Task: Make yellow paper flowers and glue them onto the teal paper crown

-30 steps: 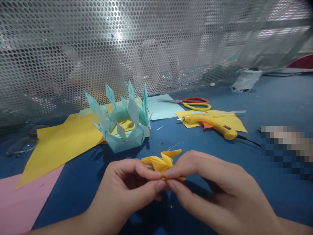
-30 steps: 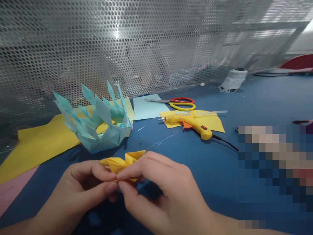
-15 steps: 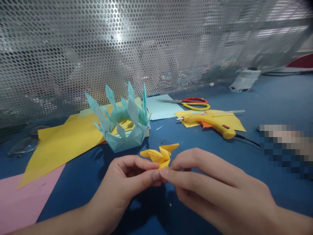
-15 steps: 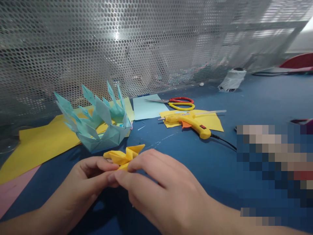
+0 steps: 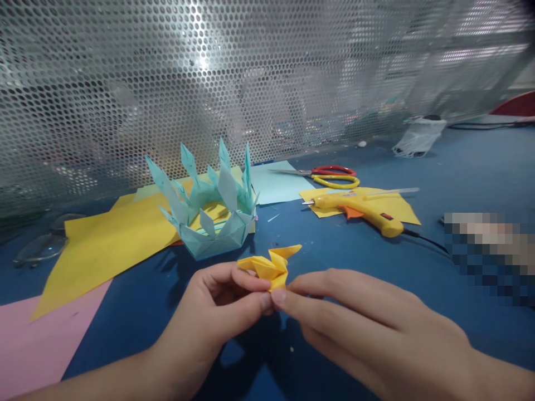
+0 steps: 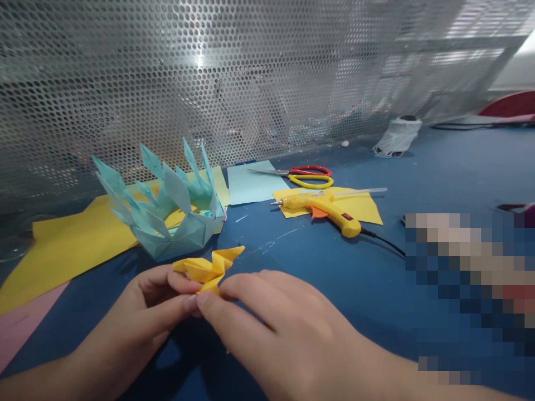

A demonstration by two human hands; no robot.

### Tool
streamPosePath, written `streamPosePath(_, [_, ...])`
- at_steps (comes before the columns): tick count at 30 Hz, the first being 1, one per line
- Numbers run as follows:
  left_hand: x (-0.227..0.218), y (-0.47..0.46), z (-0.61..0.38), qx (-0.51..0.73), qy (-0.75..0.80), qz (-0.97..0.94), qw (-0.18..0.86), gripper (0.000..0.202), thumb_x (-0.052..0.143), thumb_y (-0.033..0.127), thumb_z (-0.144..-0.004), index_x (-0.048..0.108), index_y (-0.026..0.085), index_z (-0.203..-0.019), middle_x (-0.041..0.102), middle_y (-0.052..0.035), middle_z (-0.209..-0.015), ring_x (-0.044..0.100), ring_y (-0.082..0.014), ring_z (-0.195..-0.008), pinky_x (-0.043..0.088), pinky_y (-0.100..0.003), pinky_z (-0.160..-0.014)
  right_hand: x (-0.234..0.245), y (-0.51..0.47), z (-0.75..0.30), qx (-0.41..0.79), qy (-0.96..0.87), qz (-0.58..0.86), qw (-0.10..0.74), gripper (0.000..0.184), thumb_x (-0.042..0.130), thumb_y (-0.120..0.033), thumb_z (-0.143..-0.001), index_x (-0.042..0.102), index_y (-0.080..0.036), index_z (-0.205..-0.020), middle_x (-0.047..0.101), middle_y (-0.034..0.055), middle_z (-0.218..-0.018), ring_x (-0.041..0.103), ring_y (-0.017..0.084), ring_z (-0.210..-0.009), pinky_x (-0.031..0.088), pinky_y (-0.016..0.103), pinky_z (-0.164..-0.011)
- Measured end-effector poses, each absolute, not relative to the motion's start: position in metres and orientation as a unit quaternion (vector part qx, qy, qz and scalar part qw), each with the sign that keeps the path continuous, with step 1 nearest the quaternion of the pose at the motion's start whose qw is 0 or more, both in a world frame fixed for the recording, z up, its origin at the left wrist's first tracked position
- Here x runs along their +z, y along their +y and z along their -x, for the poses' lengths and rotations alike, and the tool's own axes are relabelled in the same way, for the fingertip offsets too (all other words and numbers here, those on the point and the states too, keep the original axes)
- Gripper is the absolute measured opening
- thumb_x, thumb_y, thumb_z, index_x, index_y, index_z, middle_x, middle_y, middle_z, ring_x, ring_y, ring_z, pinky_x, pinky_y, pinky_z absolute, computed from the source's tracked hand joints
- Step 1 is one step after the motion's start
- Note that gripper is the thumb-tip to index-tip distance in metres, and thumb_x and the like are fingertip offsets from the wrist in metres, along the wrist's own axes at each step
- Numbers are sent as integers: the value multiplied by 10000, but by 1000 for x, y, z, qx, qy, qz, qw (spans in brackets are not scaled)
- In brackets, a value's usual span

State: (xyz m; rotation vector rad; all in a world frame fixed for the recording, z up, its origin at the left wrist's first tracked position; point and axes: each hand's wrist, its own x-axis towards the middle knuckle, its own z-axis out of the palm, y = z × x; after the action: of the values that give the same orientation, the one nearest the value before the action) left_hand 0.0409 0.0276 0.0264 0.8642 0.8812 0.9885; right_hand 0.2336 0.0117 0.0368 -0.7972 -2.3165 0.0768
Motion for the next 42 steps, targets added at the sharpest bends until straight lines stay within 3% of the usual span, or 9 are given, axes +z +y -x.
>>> streamPosePath(4, [29, 27, -40, 444, 393, -391, 705, 116, 848, 183, -654, 741, 222, -677, 749, 63, -687, 680, -48, -638, 529, -73, -642, 36, 11, -235, 24, -894, 300, 330, 328, 431, -61, -896, 685, -131, -1092, 737, 55, -964, 691, 162, -822, 563, 215, -810])
streamPosePath(10, [29, 29, -40, 437, 392, -394, 707, 119, 854, 224, -652, 738, 196, -658, 726, 46, -602, 662, -48, -569, 519, -64, -573, 33, 12, -233, 67, -899, 294, 318, 309, 390, -108, -952, 666, -144, -1086, 726, 52, -937, 684, 169, -808, 574, 249, -767])
streamPosePath(16, [29, 32, -42, 435, 389, -388, 713, 133, 851, 208, -652, 722, 196, -683, 721, 36, -600, 665, -62, -548, 518, -81, -532, 30, 12, -237, 134, -877, 300, 351, 267, 454, -107, -950, 639, -226, -1101, 714, -30, -1004, 678, 94, -854, 533, 139, -750])
streamPosePath(23, [25, 31, -40, 421, 384, -394, 721, 132, 815, 164, -697, 686, 185, -723, 708, 34, -596, 647, -61, -520, 507, -92, -507, 36, 19, -236, 41, -883, 298, 360, 315, 379, -273, -1014, 674, -239, -908, 695, -48, -790, 626, 104, -652, 470, 214, -581])
streamPosePath(30, [28, 32, -40, 394, 370, -395, 743, 137, 803, 163, -703, 667, 169, -719, 694, 25, -566, 635, -66, -509, 513, -105, -489, 49, 18, -233, -3, -909, 271, 315, 436, 310, -179, -1028, 661, -172, -769, 661, -12, -657, 605, 89, -591, 479, 216, -547])
streamPosePath(36, [28, 31, -39, 392, 372, -401, 740, 133, 805, 159, -706, 673, 172, -720, 698, 38, -569, 617, -46, -488, 506, -90, -492, 40, 19, -234, -78, -909, 203, 356, 400, 273, -90, -1010, 651, -129, -888, 691, 21, -733, 642, 112, -709, 488, 268, -608])
streamPosePath(42, [27, 29, -39, 398, 365, -421, 729, 106, 788, 169, -743, 685, 185, -763, 714, 45, -615, 653, -63, -556, 538, -114, -542, 39, 17, -233, -67, -898, 236, 366, 384, 297, -110, -1015, 630, -164, -831, 671, -6, -693, 622, 100, -632, 486, 264, -591])
